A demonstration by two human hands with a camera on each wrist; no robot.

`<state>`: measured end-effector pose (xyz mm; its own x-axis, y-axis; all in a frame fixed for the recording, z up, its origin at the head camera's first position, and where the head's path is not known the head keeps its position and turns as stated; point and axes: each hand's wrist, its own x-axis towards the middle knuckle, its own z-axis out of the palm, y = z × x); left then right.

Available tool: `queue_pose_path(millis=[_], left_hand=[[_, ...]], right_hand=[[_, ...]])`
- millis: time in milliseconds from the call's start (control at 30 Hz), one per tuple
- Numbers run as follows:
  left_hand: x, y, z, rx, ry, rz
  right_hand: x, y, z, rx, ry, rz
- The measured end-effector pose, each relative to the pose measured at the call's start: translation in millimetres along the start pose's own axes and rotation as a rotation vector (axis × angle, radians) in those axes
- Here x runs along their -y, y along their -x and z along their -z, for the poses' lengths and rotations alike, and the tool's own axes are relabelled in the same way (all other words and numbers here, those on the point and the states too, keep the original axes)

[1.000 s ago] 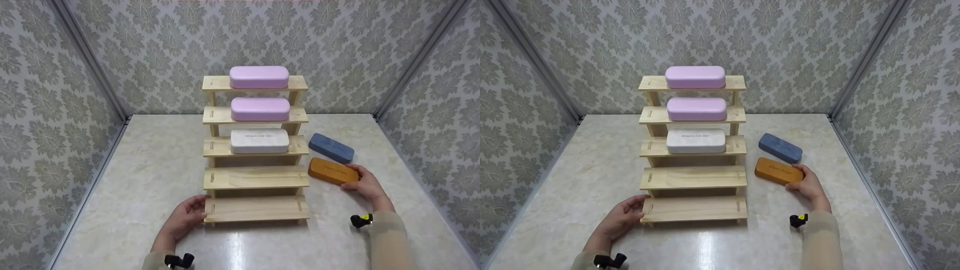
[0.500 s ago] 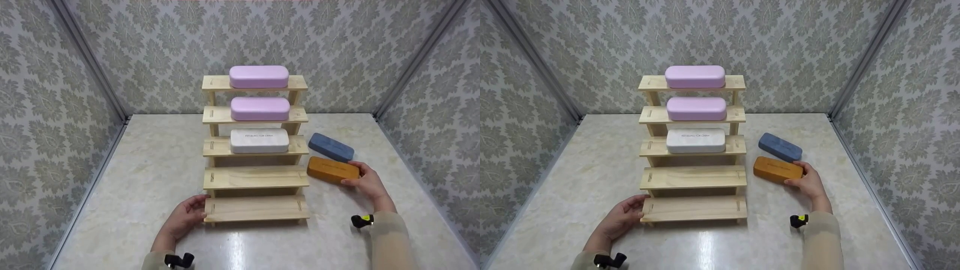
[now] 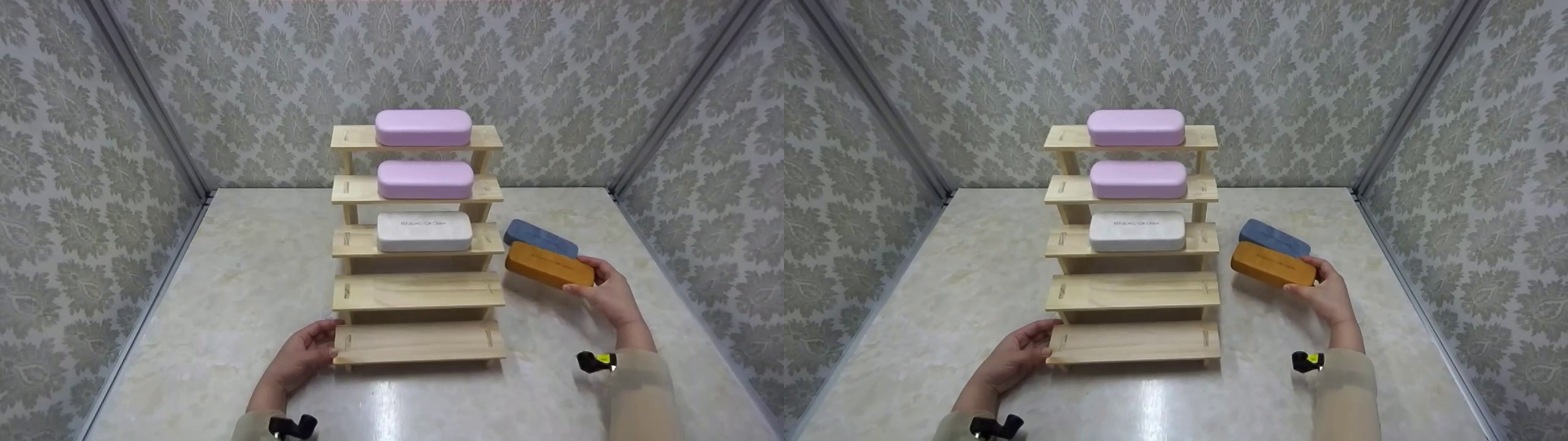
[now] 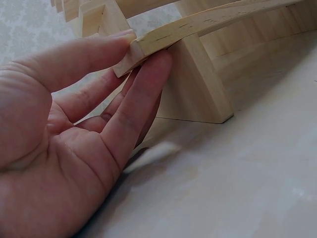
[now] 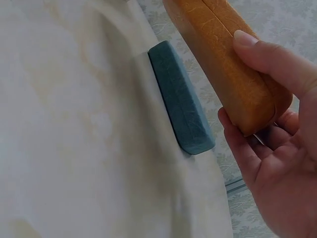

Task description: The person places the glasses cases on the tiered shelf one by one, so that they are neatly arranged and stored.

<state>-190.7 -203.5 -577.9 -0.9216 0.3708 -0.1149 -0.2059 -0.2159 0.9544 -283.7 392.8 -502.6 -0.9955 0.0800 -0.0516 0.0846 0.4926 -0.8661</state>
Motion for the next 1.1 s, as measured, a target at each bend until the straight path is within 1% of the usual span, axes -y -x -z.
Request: queue_pose_path(millis=[233,500,633,833,967,1100], left_hand=[[-0.3,-0.3,0.2,0.001,-0.026,-0.013],[-0.3,-0.5,0.4,-0.029,-0.052,0.009],[0.2,0.0,0.6,-0.018,-0.047,-0.003],[1.6,0.7,0.9,-0.002,-0.009,0.007],[0.5,0.9,-0.3,-0.011,-0.006,0.017],[0.9,0.3,0.6,-0.006,-0.009,-0.001]], right_hand=[[12.2,7.6,6.2,-0.049,-0.023,0.081],[31.1,18.6,15.4,-0.148,-0.041,0.167],[41.1,22.9,16.7,-0.17,-0.045,0.213],[56.1,28.4,16.3,-0.157,-0.119,0.294],[65.8,33.6,15.7,-0.128,-0.196,0.349],[75.0,39.4,14.1,-0.09,-0.271,0.396]])
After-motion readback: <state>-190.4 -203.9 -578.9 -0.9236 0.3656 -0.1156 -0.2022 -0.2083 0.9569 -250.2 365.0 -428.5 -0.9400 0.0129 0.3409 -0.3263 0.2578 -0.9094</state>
